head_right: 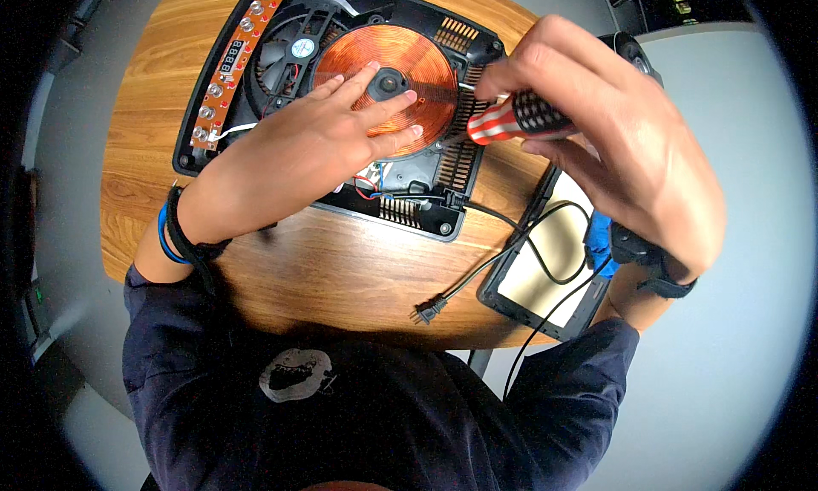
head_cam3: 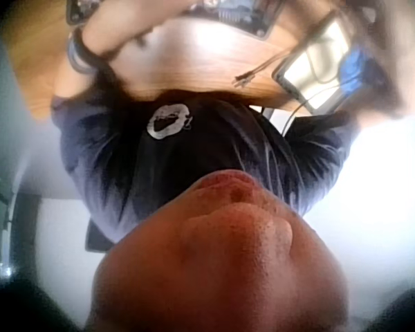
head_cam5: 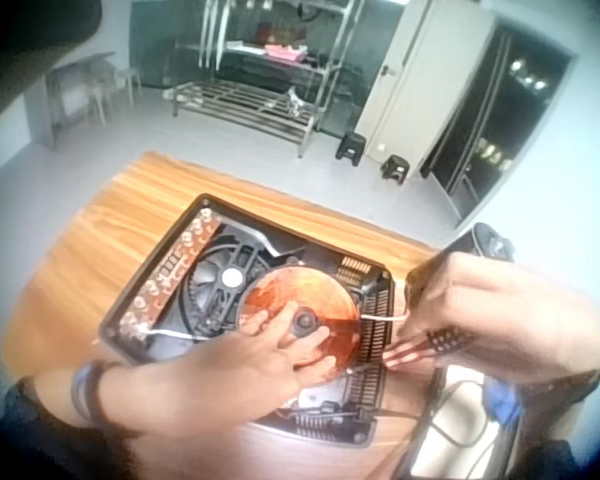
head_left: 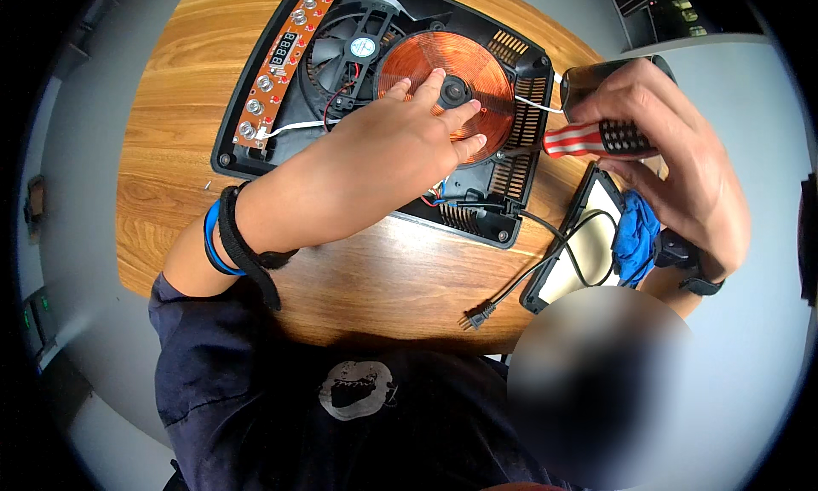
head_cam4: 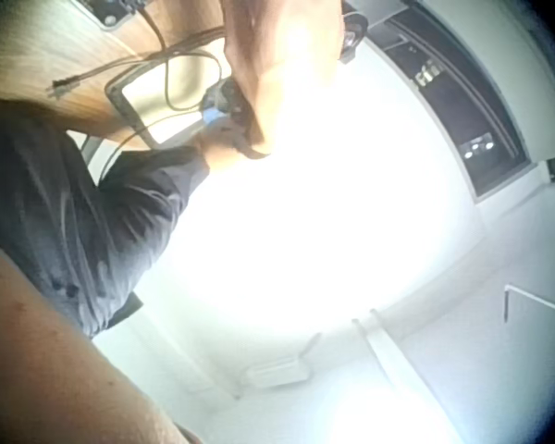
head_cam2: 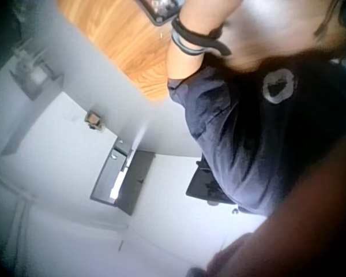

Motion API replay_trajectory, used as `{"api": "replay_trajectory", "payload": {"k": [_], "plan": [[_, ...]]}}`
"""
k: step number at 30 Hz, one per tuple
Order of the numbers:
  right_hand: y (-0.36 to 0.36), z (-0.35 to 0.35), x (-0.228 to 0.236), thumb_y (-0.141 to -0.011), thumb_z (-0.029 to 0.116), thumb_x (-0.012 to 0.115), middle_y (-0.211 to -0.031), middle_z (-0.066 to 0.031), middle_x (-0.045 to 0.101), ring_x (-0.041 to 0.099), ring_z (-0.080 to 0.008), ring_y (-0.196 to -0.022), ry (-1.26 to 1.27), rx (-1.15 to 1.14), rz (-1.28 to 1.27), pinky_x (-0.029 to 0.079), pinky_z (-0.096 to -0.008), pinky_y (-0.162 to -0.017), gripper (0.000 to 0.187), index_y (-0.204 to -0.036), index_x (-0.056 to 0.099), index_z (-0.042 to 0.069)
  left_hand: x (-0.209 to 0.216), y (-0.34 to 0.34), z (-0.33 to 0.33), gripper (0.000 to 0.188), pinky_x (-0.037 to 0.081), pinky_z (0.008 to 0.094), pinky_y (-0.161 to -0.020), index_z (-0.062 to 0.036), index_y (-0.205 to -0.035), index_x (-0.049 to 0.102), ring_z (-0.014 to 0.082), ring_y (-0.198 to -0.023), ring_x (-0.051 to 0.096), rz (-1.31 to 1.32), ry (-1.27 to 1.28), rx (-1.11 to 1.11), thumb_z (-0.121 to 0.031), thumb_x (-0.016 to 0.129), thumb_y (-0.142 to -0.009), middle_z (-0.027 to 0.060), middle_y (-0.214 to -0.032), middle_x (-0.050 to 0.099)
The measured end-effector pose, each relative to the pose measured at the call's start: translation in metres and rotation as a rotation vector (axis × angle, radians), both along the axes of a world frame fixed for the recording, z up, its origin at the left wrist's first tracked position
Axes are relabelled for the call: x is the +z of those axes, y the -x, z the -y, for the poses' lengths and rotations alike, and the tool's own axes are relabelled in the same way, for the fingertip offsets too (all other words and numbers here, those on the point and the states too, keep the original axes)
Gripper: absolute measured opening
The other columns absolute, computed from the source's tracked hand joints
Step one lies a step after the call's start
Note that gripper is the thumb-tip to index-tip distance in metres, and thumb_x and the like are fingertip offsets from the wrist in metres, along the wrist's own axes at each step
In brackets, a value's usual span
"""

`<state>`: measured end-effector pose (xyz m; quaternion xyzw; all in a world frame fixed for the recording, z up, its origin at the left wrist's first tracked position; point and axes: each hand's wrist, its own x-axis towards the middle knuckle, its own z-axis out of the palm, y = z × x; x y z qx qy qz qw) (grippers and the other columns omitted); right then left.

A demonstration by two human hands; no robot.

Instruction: The person reassembles an induction cooktop by hand and with a screwdriver. They secure internal components, place the copper coil, and attach the top cover, then flip the unit to show the finished exterior.

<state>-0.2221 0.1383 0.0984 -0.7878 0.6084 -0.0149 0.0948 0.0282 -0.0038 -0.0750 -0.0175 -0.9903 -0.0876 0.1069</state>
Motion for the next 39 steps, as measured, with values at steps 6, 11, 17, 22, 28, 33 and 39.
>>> {"api": "replay_trajectory", "payload": {"k": [6,11,17,22,28,33,39], "plan": [[-0.011,-0.007,-0.017,-0.099,0.031,0.087,-0.107,-0.0169,0.080,0.083,-0.0331,-0.102,0.155,-0.255,-0.147,0.064,-0.0413,-0.086,0.042,-0.127,0.071,0.003,0.000,0.001,0.000,0.055,0.044,0.0591,-0.128,-0.0041,-0.157,0.065,0.0514,-0.158,0.046,-0.001,0.015,0.001,-0.007,0.060,-0.103,0.0185,-0.171,0.055],[-0.004,-0.006,-0.005,-0.093,0.012,0.087,-0.120,-0.0166,0.071,0.081,-0.0363,-0.107,0.045,0.028,0.061,0.065,-0.0443,-0.087,0.036,-0.125,0.073,0.003,0.004,0.002,-0.001,0.055,0.044,0.0588,-0.128,-0.0042,-0.157,0.064,0.0517,-0.158,0.046,0.027,0.029,0.008,-0.007,0.060,-0.103,0.0178,-0.171,0.055],[-0.008,-0.012,-0.008,-0.098,0.019,0.086,-0.112,-0.0155,0.078,0.084,-0.0326,-0.100,0.096,-0.132,-0.176,0.067,-0.0405,-0.080,0.033,-0.124,0.075,0.003,0.002,0.003,0.000,0.054,0.044,0.0584,-0.128,-0.0039,-0.157,0.065,0.0525,-0.157,0.046,0.013,0.057,-0.003,-0.006,0.059,-0.103,0.0184,-0.171,0.055],[-0.027,-0.018,-0.017,-0.105,0.032,0.082,-0.102,-0.0140,0.083,0.085,-0.0274,-0.088,0.126,-0.447,-0.218,0.069,-0.0380,-0.073,0.037,-0.126,0.076,0.002,0.003,0.001,-0.002,0.054,0.044,0.0582,-0.128,-0.0039,-0.156,0.065,0.0524,-0.157,0.047,0.004,0.026,0.014,-0.005,0.058,-0.102,0.0191,-0.170,0.055],[0.004,-0.027,-0.005,-0.086,-0.007,0.084,-0.137,-0.0157,0.061,0.075,-0.0325,-0.116,0.037,0.034,0.099,0.066,-0.0403,-0.093,0.044,-0.128,0.074,-0.003,0.002,0.002,-0.002,0.054,0.045,0.0591,-0.127,-0.0035,-0.156,0.065,0.0523,-0.156,0.047,0.011,0.039,0.010,-0.005,0.058,-0.102,0.0189,-0.170,0.055],[-0.013,-0.031,-0.020,-0.097,0.010,0.083,-0.119,-0.0151,0.072,0.083,-0.0294,-0.109,0.156,-0.312,-0.111,0.065,-0.0396,-0.089,0.039,-0.133,0.074,0.000,-0.002,0.003,-0.001,0.055,0.045,0.0596,-0.128,-0.0032,-0.156,0.065,0.0520,-0.157,0.047,-0.006,0.031,-0.003,-0.005,0.058,-0.102,0.0186,-0.170,0.055],[-0.014,-0.029,-0.016,-0.095,0.011,0.084,-0.123,-0.0171,0.072,0.077,-0.0310,-0.110,0.195,-0.143,-0.009,0.064,-0.0401,-0.092,0.045,-0.139,0.074,0.005,0.005,0.003,-0.002,0.055,0.045,0.0598,-0.127,-0.0029,-0.157,0.065,0.0525,-0.158,0.046,0.026,0.015,0.006,-0.006,0.058,-0.103,0.0187,-0.170,0.054]]}}
